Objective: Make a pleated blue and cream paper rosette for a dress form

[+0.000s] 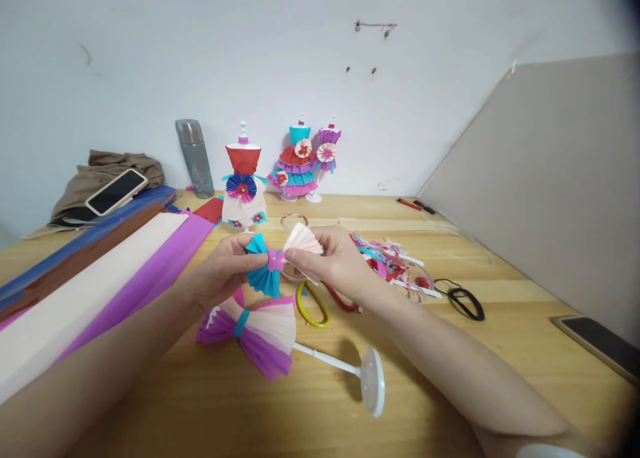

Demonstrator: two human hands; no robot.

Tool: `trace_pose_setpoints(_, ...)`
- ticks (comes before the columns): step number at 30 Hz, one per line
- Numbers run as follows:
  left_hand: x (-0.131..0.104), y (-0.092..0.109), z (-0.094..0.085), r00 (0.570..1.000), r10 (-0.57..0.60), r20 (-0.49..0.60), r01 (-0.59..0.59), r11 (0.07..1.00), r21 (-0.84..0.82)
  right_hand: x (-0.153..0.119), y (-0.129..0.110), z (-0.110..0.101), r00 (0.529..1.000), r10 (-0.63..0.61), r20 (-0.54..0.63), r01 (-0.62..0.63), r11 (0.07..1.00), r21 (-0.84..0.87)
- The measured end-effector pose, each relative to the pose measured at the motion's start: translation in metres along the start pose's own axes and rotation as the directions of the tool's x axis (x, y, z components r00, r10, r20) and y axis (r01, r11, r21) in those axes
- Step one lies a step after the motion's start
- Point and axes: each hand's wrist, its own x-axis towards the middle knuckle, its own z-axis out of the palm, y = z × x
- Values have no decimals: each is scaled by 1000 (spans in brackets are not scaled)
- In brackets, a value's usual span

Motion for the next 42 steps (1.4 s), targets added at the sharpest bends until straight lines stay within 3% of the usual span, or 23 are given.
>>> trace_pose_setpoints(12, -4, 15, -1, 999, 44, -9, -39, 946, 322, 5, 9, 3, 999, 24, 45, -27, 998, 62)
trace_pose_setpoints(20, -6, 18, 2, 999, 32, 28, -38, 967, 251, 6, 9, 7, 998, 49, 37, -52, 995, 83)
trace_pose_setpoints(29, -7, 20, 8, 985, 100, -137, -34, 907, 421, 7, 13, 11, 1000, 25, 1, -25, 999, 39)
trace_pose_setpoints(42, -6, 17, 3, 989, 145, 0, -125, 855, 504, 5, 13, 17, 997, 8, -74, -5, 1000, 30)
